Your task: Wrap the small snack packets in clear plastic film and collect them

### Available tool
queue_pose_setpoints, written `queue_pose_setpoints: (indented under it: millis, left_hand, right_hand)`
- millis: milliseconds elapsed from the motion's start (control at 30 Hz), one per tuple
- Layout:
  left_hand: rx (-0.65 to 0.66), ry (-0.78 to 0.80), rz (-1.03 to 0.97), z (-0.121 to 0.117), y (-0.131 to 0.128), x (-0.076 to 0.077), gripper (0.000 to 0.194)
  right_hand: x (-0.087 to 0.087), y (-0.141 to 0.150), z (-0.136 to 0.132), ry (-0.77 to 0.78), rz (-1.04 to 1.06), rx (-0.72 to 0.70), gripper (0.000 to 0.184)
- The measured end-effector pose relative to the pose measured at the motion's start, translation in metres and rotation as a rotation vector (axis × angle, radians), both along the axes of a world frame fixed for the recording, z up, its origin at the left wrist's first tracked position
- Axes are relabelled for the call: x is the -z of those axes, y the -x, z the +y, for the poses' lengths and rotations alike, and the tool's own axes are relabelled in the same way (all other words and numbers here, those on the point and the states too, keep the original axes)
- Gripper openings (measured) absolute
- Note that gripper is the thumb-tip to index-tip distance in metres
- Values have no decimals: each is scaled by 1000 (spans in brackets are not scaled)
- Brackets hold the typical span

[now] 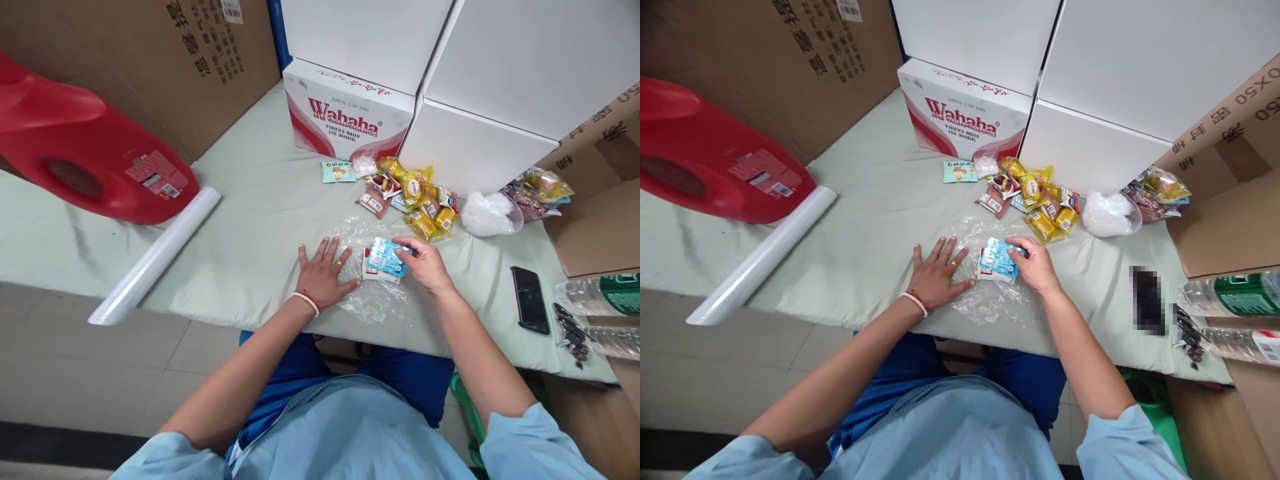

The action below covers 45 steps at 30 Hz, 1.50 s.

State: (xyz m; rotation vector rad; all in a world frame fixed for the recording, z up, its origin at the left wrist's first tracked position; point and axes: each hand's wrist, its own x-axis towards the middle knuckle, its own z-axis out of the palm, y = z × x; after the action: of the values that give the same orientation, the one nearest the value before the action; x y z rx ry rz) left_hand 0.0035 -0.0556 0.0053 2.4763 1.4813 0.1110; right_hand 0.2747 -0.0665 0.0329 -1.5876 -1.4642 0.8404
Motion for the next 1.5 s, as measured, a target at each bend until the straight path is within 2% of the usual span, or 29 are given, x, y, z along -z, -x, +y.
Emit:
queue_pose_setpoints:
  millis: [133, 200, 300, 400, 467, 767, 867, 967, 1100, 1200, 1267, 1333, 1433, 1500]
  left_hand:
    - [0, 6, 1, 0, 1, 0, 83]
    - [3, 7, 5, 1, 1, 0, 83]
    - [6, 10, 10, 1, 1, -1, 83]
    - [2, 13, 10, 0, 1, -1, 83]
    - [1, 15, 7, 0, 1, 0, 84]
    - [1, 11, -9, 0, 1, 0, 84]
    - [8, 2, -32, 1, 3, 0, 83]
    - [8, 4, -59, 2, 8, 0, 78]
    - [-13, -56, -103, -5, 19, -4, 74]
    - [37, -183, -147, -17, 27, -8, 62]
    - [129, -248, -201, -25, 31, -8, 48]
    - [268, -243, -276, -30, 33, -6, 40]
    - [456, -118, -377, -33, 35, 3, 34]
    - [466, -55, -404, -32, 37, 10, 40]
  right_hand:
    - [11, 7, 9, -47, -404, -102, 29]
    - [13, 8, 8, -78, -472, -137, 30]
    - [11, 6, 4, -131, -457, -247, 42]
    - [10, 4, -2, -108, -488, -397, 60]
    - [10, 3, -6, -100, -523, -439, 60]
    - [19, 8, -13, -134, -515, -425, 54]
    - [15, 8, -14, -119, -478, -435, 58]
    - [2, 3, -20, -125, -440, -394, 67]
    - [-18, -18, -52, -145, -418, -261, 58]
    - [-20, -39, -92, -137, -402, -221, 50]
    - [-11, -52, -121, -115, -416, -227, 50]
    - [1, -61, -147, -94, -450, -236, 55]
    - [19, -64, -173, -92, -497, -196, 53]
    - [27, -63, -179, -113, -514, -131, 39]
